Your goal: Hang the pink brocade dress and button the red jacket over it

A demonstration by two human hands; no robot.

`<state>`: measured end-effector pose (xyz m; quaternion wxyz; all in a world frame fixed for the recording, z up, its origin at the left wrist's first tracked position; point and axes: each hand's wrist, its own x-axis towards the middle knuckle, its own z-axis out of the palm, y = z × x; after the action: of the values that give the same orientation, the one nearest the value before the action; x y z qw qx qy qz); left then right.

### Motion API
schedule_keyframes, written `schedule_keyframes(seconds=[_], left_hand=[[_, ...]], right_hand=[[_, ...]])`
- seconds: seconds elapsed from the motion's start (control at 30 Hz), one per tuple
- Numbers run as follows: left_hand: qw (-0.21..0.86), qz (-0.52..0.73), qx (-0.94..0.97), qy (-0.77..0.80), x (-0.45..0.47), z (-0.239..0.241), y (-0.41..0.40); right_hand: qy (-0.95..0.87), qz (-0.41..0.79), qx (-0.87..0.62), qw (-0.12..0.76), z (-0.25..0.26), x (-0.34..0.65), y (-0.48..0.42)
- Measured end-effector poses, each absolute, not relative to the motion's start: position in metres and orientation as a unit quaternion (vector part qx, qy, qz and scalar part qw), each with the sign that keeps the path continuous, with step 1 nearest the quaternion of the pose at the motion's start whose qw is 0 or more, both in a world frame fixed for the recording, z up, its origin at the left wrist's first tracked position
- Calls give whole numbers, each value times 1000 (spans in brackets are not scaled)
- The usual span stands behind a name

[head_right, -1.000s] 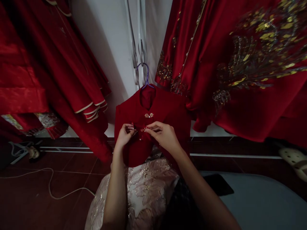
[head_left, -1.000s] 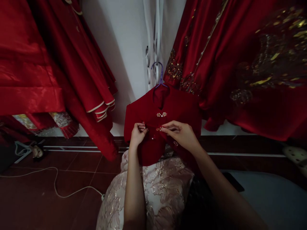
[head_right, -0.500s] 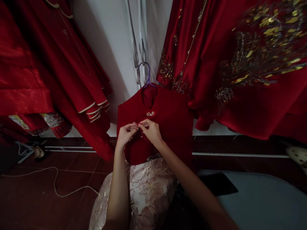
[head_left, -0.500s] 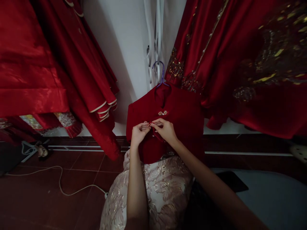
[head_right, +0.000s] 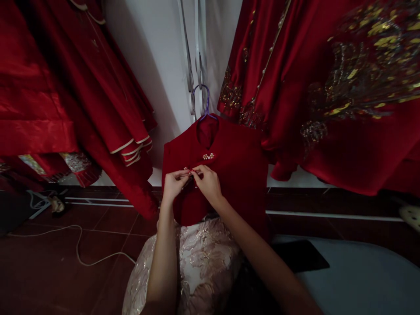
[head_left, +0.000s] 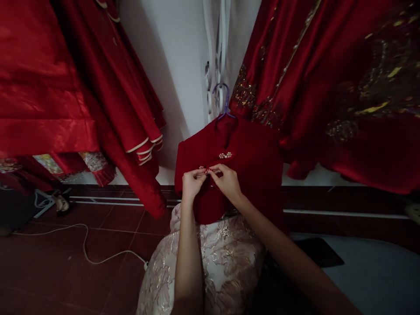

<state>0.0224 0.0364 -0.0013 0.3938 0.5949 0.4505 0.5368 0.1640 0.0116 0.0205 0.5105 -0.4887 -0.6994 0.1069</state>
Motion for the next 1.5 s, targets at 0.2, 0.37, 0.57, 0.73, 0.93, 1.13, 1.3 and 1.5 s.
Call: schedule_keyframes(seconds=[0.2,0.37,0.57,0.73,0.93,1.13,1.3,1.5], left_hand=[[390,540,588,459,22,2,34],[420,537,587,437,18,6,31],[418,390,699,429,14,6,20],[364,360,744,430,30,2,17],[307,347,778,424,35,0,17],[390,361,748,397,32,0,20],[447,361,740,348,37,5,19],[521,319,728,310,47,12,12]], right_hand=[[-707,63,-513,482,19,163,10],[-717,93,-515,460,34,180,-4],[-746,187,-523,369,55,225,-38],[-750,226,-539,308,38,234,-40],[-758,234,-545,270,19,223,-32],[-727,275,-543,319,27,231,-27],[-621,269,-601,425,33,249,-20],[-607,355,-535,469,38,249,-18]])
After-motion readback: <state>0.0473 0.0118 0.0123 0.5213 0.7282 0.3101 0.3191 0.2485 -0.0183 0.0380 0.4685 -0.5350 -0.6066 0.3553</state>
